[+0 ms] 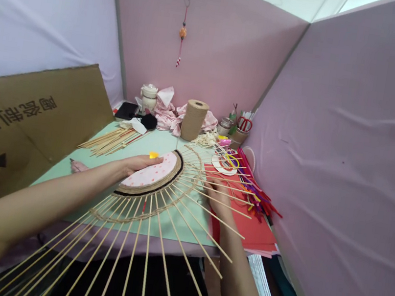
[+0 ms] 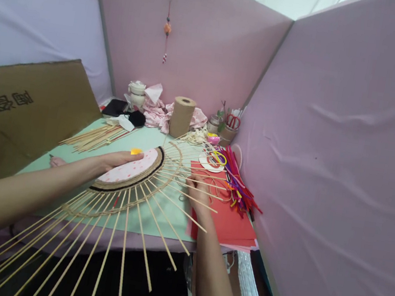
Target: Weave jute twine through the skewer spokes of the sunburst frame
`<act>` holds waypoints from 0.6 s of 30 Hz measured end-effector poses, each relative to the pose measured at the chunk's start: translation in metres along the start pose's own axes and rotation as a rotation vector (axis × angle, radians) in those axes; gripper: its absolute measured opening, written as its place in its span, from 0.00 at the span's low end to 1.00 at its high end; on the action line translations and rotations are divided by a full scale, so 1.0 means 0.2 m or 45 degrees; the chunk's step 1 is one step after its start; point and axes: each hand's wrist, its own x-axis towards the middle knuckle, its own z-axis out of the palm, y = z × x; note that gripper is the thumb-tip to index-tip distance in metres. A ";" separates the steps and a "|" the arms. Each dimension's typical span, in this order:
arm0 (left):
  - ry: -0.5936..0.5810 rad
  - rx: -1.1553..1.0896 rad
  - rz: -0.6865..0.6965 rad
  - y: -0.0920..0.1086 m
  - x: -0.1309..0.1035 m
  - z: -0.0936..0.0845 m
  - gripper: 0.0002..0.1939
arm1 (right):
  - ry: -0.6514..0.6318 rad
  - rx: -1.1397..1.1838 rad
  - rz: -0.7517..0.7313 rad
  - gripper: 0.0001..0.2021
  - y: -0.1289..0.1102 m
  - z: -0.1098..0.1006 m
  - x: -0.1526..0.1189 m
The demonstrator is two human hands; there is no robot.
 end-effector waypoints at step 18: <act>0.008 0.087 0.065 0.03 -0.04 -0.05 0.20 | -0.374 0.360 0.037 0.22 -0.15 -0.03 -0.08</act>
